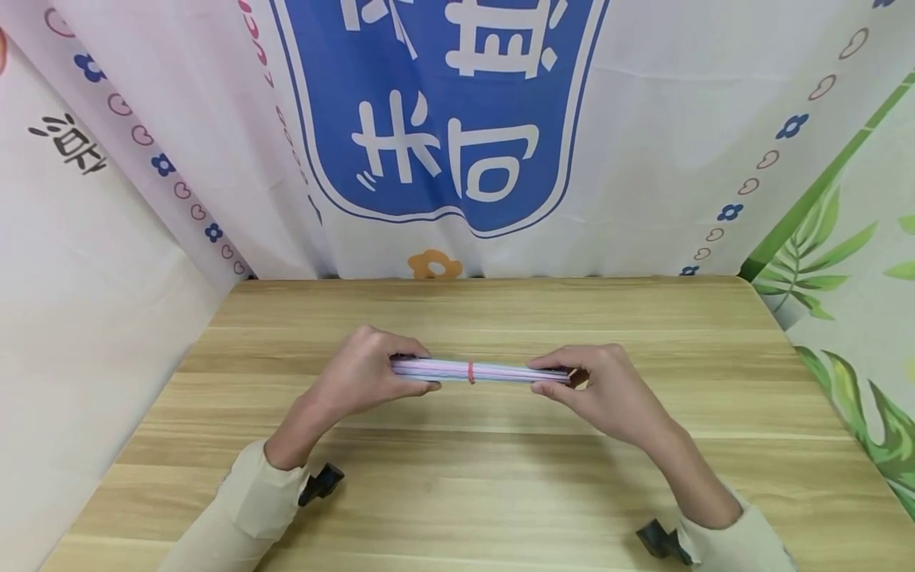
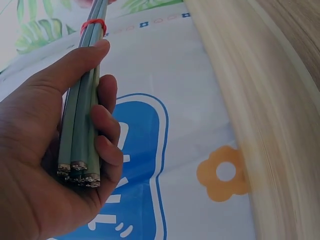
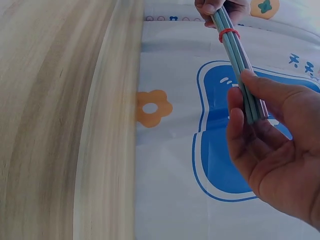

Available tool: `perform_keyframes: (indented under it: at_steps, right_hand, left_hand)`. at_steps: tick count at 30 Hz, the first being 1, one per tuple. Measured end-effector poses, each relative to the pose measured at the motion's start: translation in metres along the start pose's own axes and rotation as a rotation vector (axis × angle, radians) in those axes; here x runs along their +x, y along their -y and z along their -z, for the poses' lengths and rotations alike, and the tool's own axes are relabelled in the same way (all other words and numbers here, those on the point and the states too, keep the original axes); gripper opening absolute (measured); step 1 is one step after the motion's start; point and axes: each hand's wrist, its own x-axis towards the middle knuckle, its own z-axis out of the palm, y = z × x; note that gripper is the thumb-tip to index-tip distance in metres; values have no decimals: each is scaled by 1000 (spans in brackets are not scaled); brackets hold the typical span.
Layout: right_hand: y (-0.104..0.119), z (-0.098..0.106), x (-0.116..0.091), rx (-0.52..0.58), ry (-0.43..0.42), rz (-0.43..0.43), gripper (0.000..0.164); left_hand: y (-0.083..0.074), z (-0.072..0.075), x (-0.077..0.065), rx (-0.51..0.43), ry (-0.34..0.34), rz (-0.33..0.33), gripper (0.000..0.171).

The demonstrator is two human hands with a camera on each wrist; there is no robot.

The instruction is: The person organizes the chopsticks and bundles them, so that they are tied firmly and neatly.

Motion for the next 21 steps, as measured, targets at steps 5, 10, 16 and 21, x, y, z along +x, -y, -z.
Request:
perform_keyframes:
  at_steps: [5,10,16,21]
  right_hand:
    - [-1,1,-2,39,4,-23,24]
    - [-2,2,-2,65,7,-53,22]
    - [-3,3,-5,91,9,-95,21]
    - [-7,4,-7,107,5,-133,20]
  left_hand:
    - [-2,2,-1,1,13,8,23]
    - [2,5,-3,-73,55,18,25]
    - [10,5,-8,-106,90,-33,34]
    - [15,3,-11,-140,71,-77,35]
